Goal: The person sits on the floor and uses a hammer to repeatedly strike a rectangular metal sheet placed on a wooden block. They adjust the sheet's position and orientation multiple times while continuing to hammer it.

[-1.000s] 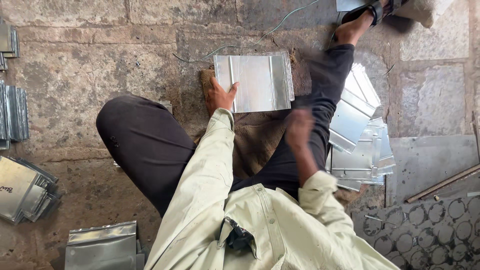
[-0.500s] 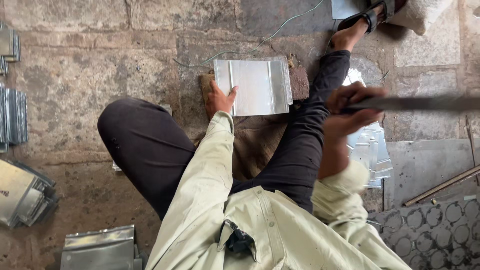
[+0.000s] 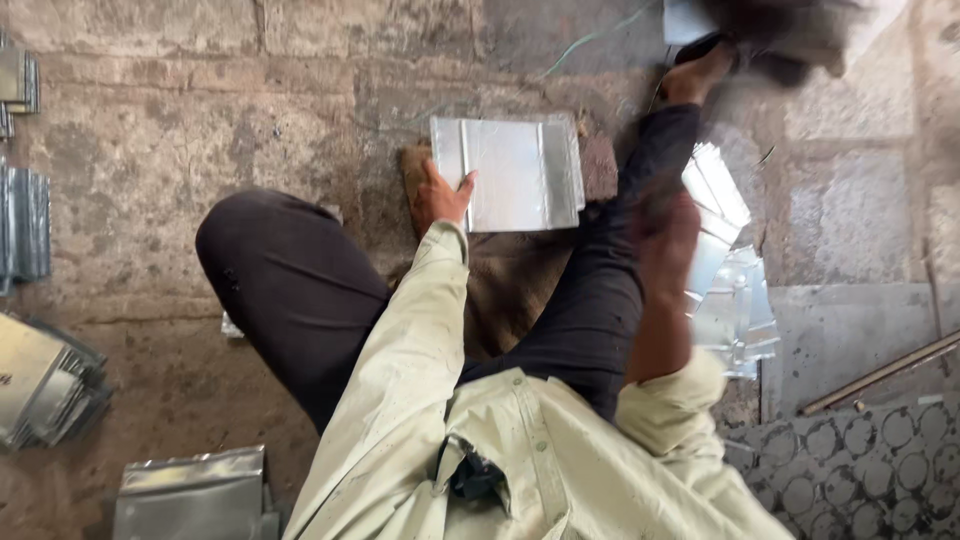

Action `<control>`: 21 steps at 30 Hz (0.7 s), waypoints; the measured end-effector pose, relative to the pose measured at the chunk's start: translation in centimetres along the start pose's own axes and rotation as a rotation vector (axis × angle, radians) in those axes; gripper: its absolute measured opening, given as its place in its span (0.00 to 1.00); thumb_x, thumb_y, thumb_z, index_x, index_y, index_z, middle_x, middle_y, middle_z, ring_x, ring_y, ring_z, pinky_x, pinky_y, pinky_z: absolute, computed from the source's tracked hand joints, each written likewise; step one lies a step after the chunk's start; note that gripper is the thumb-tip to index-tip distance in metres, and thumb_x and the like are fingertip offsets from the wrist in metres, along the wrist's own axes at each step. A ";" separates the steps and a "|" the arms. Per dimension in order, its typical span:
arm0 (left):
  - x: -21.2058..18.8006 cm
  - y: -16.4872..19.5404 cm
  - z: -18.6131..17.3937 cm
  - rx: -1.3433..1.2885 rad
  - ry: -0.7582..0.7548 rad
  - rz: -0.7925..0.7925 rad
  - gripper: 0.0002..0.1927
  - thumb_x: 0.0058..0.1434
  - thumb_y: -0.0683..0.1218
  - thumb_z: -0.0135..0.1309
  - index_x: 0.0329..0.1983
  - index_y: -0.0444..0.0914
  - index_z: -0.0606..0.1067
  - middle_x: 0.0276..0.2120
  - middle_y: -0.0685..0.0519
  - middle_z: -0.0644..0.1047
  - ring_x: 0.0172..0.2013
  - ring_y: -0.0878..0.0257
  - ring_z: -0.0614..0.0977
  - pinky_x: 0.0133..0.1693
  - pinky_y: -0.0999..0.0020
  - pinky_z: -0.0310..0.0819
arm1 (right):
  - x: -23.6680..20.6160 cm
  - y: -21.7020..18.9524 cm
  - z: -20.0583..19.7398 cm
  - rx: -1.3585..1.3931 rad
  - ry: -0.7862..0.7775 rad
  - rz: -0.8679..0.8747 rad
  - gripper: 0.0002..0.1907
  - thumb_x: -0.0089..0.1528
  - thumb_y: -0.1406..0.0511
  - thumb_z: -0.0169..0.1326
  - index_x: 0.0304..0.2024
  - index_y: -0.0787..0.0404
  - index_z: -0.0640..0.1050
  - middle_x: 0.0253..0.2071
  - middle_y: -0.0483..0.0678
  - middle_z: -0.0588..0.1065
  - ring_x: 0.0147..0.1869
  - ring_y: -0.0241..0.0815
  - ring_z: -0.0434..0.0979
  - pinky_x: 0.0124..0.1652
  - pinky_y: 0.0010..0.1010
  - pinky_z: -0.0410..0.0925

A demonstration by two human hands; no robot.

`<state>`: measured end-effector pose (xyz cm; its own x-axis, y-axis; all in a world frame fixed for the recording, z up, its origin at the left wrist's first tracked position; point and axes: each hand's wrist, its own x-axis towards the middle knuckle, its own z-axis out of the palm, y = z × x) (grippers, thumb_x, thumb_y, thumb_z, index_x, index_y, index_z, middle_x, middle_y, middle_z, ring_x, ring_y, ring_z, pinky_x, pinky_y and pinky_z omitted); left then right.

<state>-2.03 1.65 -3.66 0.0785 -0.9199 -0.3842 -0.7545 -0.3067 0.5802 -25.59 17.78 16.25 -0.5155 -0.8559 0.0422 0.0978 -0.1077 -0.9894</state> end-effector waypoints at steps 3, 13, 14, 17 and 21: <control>-0.1 0.1 -0.3 0.024 0.022 0.024 0.45 0.58 0.72 0.58 0.66 0.41 0.57 0.40 0.38 0.80 0.39 0.42 0.86 0.38 0.50 0.82 | 1.3 -1.9 0.0 -0.059 -0.020 -0.639 0.30 0.72 0.39 0.40 0.43 0.59 0.66 0.26 0.44 0.68 0.20 0.31 0.59 0.19 0.23 0.54; -0.4 0.9 -1.1 -0.016 0.066 0.050 0.42 0.57 0.71 0.59 0.61 0.42 0.60 0.36 0.40 0.81 0.34 0.46 0.86 0.32 0.53 0.82 | 0.5 12.8 1.5 -1.075 -0.139 -0.019 0.17 0.74 0.56 0.44 0.37 0.60 0.73 0.29 0.50 0.73 0.31 0.47 0.74 0.32 0.37 0.65; -0.4 0.9 -1.0 0.009 0.116 0.080 0.42 0.57 0.72 0.60 0.61 0.42 0.60 0.35 0.40 0.81 0.33 0.45 0.86 0.31 0.52 0.81 | 1.1 12.2 0.6 -1.074 -0.166 -0.110 0.17 0.75 0.59 0.44 0.36 0.61 0.74 0.29 0.50 0.73 0.32 0.49 0.75 0.33 0.38 0.66; -0.4 0.9 -0.9 0.046 0.124 0.094 0.43 0.57 0.73 0.59 0.61 0.42 0.60 0.33 0.42 0.81 0.31 0.46 0.85 0.30 0.52 0.80 | 1.4 6.4 -0.5 -0.374 -0.007 0.173 0.19 0.76 0.54 0.40 0.36 0.58 0.70 0.25 0.46 0.69 0.23 0.39 0.65 0.22 0.30 0.59; -0.3 0.7 -0.8 0.014 -0.013 0.003 0.43 0.59 0.72 0.55 0.65 0.41 0.58 0.34 0.42 0.81 0.32 0.48 0.86 0.31 0.55 0.83 | 2.2 -0.4 -1.0 0.018 0.009 -0.186 0.24 0.74 0.46 0.36 0.47 0.57 0.69 0.27 0.46 0.64 0.20 0.35 0.55 0.20 0.26 0.50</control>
<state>-2.09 1.54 -2.60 0.0680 -0.9177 -0.3915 -0.7636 -0.3005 0.5716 -27.61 16.49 16.62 -0.5333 -0.8161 0.2228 0.0154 -0.2727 -0.9620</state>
